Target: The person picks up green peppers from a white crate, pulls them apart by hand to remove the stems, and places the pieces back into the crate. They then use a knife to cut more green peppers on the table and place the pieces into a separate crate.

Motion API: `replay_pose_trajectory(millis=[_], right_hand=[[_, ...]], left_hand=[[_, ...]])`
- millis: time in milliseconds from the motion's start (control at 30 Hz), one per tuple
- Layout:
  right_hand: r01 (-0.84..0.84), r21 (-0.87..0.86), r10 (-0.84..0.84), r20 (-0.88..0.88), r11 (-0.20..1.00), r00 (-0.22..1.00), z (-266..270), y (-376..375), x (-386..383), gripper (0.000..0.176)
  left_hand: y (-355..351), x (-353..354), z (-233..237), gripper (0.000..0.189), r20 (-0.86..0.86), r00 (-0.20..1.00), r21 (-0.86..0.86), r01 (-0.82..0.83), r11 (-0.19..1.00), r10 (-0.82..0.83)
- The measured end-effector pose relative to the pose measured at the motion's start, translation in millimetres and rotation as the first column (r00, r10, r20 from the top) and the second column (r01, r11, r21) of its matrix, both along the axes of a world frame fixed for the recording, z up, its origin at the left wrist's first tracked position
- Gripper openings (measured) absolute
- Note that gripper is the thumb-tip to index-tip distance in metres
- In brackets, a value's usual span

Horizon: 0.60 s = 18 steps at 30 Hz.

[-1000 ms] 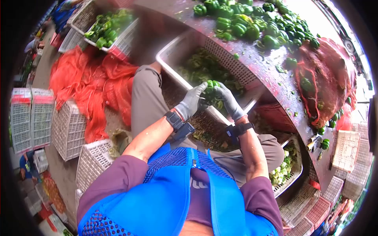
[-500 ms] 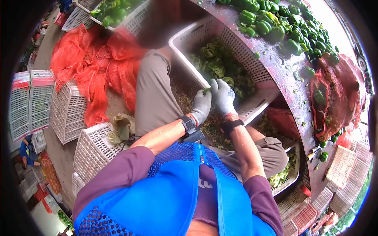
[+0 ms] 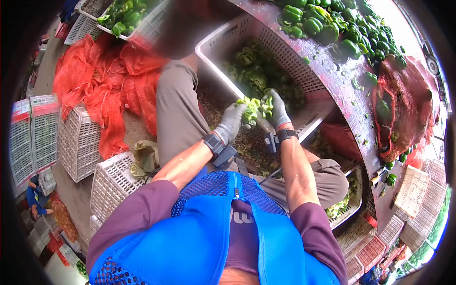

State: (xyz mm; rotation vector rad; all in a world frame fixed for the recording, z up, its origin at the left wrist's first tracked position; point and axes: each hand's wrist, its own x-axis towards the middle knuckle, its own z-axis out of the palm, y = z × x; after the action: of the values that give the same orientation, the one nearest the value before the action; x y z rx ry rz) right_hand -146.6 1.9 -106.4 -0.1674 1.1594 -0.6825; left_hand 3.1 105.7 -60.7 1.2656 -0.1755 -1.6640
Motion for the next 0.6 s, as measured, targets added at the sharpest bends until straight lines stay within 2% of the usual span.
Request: replay_pose_trajectory(millis=[33,67,100,133,200,267,300,333,367,400,433,467,500,533,567,600], right_hand=[[0.032,-0.074,-0.025,0.089,0.997,0.996,-0.5,-3.5,-2.7,0.033],[-0.034,0.006,0.03,0.314,0.999,0.949,1.6,-8.7,-10.6,0.034],[-0.115,0.063,0.065,0.525,0.991,0.849,4.1,-14.7,-17.2,0.036],[-0.1,0.022,0.072,0.55,0.995,0.832,11.8,-18.9,-16.8,0.037],[-0.065,-0.055,0.085,0.594,0.996,0.8,26.0,-24.4,-16.6,0.041],[0.022,-0.154,0.064,0.535,0.988,0.842,46.2,-24.6,-19.4,0.04],[0.061,-0.201,0.051,0.506,0.978,0.861,55.8,-23.7,-18.9,0.04],[0.215,-0.21,-0.101,0.449,0.954,0.888,63.3,-21.6,-11.9,0.04],[0.286,-0.23,-0.182,0.388,0.93,0.904,69.2,-18.4,-6.7,0.041],[0.353,-0.256,-0.264,0.326,0.9,0.908,75.8,-15.1,-2.7,0.042],[0.416,-0.288,-0.345,0.266,0.863,0.9,84.0,-12.7,1.7,0.044],[0.423,-0.296,-0.376,0.204,0.857,0.904,90.6,-8.0,5.8,0.044],[0.401,-0.314,-0.384,0.118,0.861,0.916,91.9,-3.8,9.5,0.046],[0.397,-0.349,-0.388,0.1,0.849,0.916,82.4,-3.0,12.4,0.046],[0.391,-0.382,-0.392,0.079,0.837,0.917,73.8,-0.8,14.7,0.047],[0.444,-0.381,-0.449,0.082,0.811,0.89,65.6,0.8,14.6,0.048]], left_hand=[[-0.3,4.4,-1.1,0.027,-0.042,0.999,0.01,-0.008,1.0,0.008],[-2.2,6.9,-1.7,0.028,-0.086,0.996,0.017,-0.016,1.0,0.017],[-4.8,7.4,-1.7,0.028,-0.129,0.991,0.018,-0.021,1.0,0.023],[-7.7,6.0,1.2,0.029,-0.079,0.996,0.036,-0.033,0.999,0.035],[-13.3,7.9,6.4,0.031,-0.073,0.997,-0.075,-0.013,0.997,0.008],[-18.7,10.1,31.5,0.036,0.004,1.0,-0.236,0.007,0.972,-0.006],[-28.2,11.5,43.8,0.048,0.037,0.998,-0.277,0.058,0.959,-0.05],[-34.9,10.0,56.7,0.055,0.066,0.998,-0.259,0.016,0.966,0.001],[-42.5,8.7,63.9,0.064,0.096,0.994,-0.242,-0.024,0.97,0.048],[-46.2,9.9,53.2,0.071,0.345,0.939,-0.32,0.131,0.938,-0.013],[-49.8,11.2,41.8,0.078,0.579,0.815,-0.353,0.267,0.897,-0.016],[-46.5,3.2,48.5,0.078,0.797,0.603,-0.356,0.437,0.826,0.025],[-43.8,-3.1,54.5,0.078,0.935,0.339,-0.3,0.591,0.749,0.107],[-42.4,-7.0,59.7,0.073,0.942,0.333,-0.277,0.722,0.634,0.032],[-38.0,-16.9,60.7,0.065,0.876,0.483,-0.346,0.653,0.674,-0.019],[-39.8,-15.9,62.2,0.059,0.897,0.441,-0.29,0.661,0.693,-0.045]])
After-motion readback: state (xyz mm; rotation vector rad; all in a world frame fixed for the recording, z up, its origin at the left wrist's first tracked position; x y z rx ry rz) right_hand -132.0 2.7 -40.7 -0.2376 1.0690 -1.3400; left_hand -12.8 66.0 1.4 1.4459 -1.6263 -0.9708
